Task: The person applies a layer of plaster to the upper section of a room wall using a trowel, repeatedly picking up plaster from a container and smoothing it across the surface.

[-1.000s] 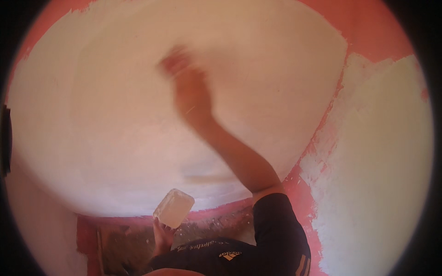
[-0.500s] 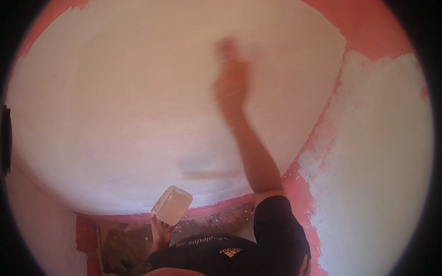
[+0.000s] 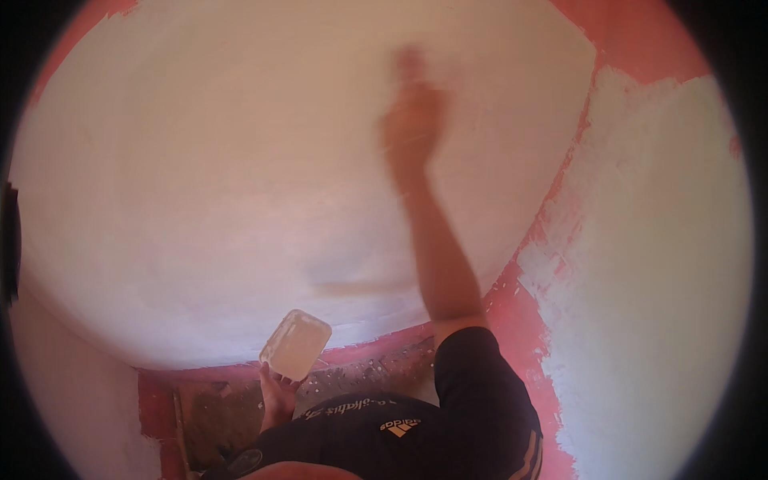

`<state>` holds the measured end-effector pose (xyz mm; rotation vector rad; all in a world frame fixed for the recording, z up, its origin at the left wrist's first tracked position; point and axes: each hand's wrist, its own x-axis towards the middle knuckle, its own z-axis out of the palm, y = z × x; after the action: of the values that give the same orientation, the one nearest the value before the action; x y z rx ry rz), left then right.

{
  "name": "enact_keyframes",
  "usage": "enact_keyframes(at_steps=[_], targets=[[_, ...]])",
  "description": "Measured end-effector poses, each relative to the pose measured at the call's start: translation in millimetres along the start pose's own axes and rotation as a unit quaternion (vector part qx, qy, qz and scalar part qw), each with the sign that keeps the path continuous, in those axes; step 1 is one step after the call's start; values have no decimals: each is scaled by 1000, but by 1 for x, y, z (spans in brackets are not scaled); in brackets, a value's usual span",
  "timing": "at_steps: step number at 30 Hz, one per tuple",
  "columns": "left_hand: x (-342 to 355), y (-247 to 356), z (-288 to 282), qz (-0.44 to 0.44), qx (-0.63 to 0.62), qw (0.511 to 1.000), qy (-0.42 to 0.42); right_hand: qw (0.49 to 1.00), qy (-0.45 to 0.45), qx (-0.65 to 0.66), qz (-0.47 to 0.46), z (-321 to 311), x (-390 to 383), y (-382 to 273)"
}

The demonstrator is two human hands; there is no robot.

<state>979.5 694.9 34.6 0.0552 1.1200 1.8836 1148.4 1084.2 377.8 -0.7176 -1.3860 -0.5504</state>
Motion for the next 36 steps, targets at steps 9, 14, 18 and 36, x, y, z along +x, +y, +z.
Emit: enact_keyframes(at_steps=[9, 14, 18, 36], targets=[[-17, -29, 13, -12, -29, 999, -8, 971, 106, 211, 33, -35, 5, 0], [5, -10, 0, -10, -12, 1000, -3, 976, 178, -3, 129, 0, 55, 95], [12, 8, 19, -12, -5, 1000, 1, 973, 95, 177, -110, 14, -24, -110], [9, -31, 46, -5, 49, 998, -34, 974, -1, 227, 19, -16, -114, -32]])
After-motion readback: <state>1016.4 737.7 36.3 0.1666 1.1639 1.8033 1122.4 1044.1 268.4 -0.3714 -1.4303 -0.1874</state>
